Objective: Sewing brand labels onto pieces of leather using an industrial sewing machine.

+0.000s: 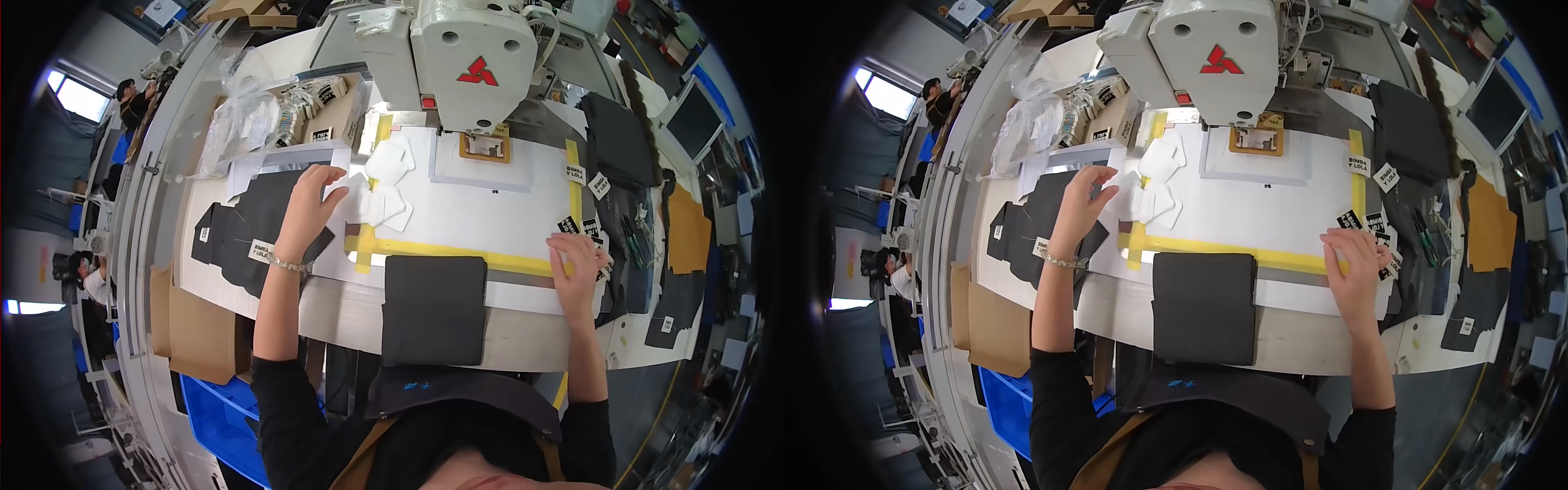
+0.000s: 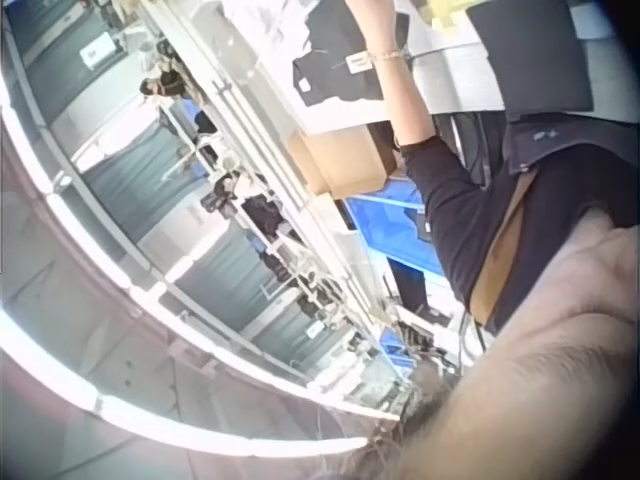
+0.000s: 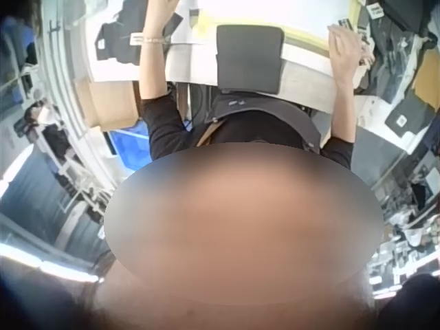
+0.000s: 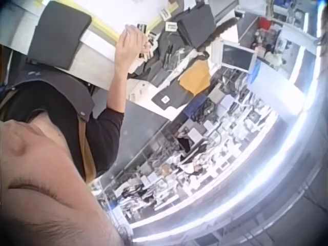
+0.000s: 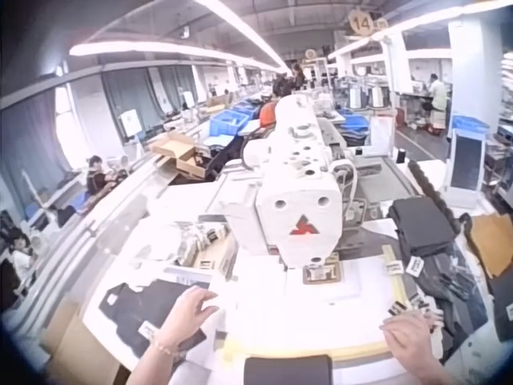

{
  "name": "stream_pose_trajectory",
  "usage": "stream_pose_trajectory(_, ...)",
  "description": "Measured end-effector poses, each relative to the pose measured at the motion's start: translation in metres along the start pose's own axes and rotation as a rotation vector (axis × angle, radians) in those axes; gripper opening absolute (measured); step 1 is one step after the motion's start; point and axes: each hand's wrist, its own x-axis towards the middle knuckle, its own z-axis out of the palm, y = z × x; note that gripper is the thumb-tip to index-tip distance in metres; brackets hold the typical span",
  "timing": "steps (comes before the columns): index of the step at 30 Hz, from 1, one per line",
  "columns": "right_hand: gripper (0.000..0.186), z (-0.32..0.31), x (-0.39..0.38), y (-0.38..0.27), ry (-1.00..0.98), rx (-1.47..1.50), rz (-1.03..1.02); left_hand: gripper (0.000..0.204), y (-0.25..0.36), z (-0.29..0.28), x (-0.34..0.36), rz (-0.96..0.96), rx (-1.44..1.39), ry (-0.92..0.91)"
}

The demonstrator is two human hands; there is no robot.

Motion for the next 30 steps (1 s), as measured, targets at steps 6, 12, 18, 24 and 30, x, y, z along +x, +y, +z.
stream_pose_trajectory(6,0.012,0.004,-0.001,0.001,0.005,-0.028,-0.029,0.036,-0.031,0.012,0.019,-0.353,-0.177,-0.283)
stream_pose_trajectory(12,0.012,0.005,-0.002,0.001,0.007,-0.029,-0.030,0.031,-0.038,0.012,0.024,-0.269,-0.167,-0.313)
stream_pose_trajectory(18,0.013,0.005,-0.004,0.003,0.008,-0.042,-0.031,0.026,-0.020,0.012,0.017,-0.225,0.035,-0.210)
stream_pose_trajectory(24,0.013,0.003,-0.004,0.003,0.011,-0.043,-0.034,0.022,-0.017,0.008,0.011,-0.226,-0.064,-0.123)
stream_pose_trajectory(30,0.014,-0.003,0.000,0.005,0.004,-0.078,-0.051,0.016,0.004,-0.047,0.029,-0.217,-0.364,-0.029)
